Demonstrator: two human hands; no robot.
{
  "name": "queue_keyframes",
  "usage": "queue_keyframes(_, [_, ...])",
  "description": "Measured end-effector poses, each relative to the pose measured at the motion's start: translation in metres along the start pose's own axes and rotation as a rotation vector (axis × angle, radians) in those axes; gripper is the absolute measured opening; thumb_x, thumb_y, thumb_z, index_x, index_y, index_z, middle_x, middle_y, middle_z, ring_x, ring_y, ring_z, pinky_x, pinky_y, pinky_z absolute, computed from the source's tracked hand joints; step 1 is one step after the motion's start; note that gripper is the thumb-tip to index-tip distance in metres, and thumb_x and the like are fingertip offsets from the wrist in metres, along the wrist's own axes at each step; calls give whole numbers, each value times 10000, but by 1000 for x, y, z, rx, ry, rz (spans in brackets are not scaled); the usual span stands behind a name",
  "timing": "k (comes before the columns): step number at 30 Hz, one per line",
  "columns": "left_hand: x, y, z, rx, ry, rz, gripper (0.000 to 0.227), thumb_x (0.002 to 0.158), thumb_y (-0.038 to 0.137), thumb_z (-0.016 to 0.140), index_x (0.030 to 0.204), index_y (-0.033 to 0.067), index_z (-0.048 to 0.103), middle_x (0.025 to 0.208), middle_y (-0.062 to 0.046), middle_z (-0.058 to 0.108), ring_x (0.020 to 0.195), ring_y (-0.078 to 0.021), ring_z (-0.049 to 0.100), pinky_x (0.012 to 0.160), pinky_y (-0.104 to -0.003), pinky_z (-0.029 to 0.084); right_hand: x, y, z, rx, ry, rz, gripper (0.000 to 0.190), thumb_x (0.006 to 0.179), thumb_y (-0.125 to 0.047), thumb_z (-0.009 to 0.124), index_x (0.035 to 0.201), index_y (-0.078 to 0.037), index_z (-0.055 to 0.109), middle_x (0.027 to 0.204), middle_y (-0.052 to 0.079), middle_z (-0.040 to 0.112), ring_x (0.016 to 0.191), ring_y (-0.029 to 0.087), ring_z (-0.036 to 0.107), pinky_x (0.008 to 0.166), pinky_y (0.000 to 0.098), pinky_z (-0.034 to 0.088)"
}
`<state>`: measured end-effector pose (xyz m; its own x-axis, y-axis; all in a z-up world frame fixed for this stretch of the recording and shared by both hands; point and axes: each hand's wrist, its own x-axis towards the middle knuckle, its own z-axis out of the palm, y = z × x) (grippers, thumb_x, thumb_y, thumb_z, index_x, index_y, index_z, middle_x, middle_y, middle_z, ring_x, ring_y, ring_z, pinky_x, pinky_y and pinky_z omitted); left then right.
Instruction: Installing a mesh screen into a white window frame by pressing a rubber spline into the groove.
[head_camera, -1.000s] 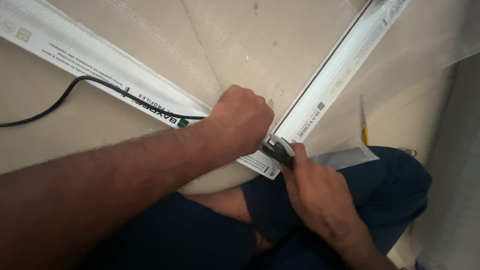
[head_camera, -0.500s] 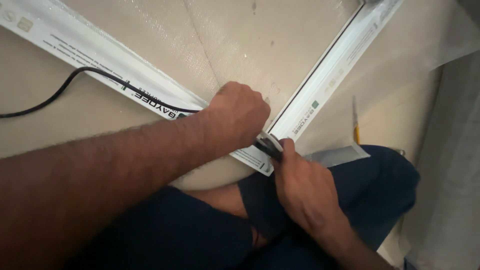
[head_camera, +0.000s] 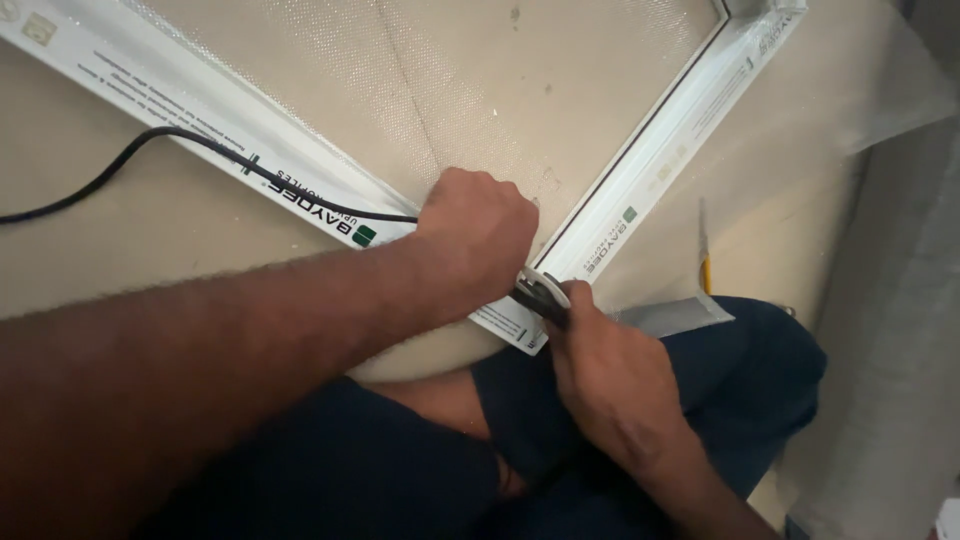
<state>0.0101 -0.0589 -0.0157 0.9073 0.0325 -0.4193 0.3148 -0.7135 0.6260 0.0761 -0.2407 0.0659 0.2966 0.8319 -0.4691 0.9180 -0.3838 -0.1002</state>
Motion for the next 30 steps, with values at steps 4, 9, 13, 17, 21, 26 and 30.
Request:
queue_keyframes(4, [2,0,1,-12,-4,-16,138,828,162,715,939,111,780,892,-134,761,868,-284,760,699,-393,577,4,1,-3,41,-127,135,457,954,-253,631,1258,65,509,629,191,661,537,404,650,488,519,501])
queue_keyframes(9, [7,1,4,-2,-2,-21,142,842,171,705,944,109,782,906,-140,766,871,-279,764,692,-395,583,4,1,-11,64,-163,204,405,948,-266,640,1223,10,531,601,195,657,548,418,651,504,531,497])
queue_keyframes(13, [4,1,4,-9,-9,-23,144,821,163,711,932,112,787,915,-133,767,892,-284,758,712,-395,574,-2,2,-8,48,-80,127,391,947,-250,640,1210,19,533,597,196,651,545,415,651,509,530,499])
queue_keyframes(17, [3,0,2,-32,-11,-19,162,812,167,718,943,99,783,928,-138,763,896,-286,756,709,-396,582,4,-3,-10,25,-136,167,394,955,-239,629,1217,34,520,598,207,654,540,428,645,516,545,490])
queue_keyframes(21, [0,0,2,-23,11,3,159,829,183,715,939,94,787,932,-143,763,899,-284,755,716,-393,584,-1,-4,-2,34,-54,88,385,969,-225,607,1235,37,508,633,210,664,542,426,647,500,537,496])
queue_keyframes(26, [3,0,2,-8,-11,-8,157,831,179,718,944,93,784,938,-138,762,905,-277,754,715,-383,581,2,-7,-9,2,-174,167,396,956,-263,613,1221,13,509,623,211,670,543,437,648,504,548,500])
queue_keyframes(30, [2,1,1,-18,-58,-18,165,819,165,732,951,82,785,942,-149,761,902,-274,760,703,-374,590,2,-7,-7,46,-107,120,408,963,-232,608,1258,30,505,623,215,665,545,439,645,503,551,492])
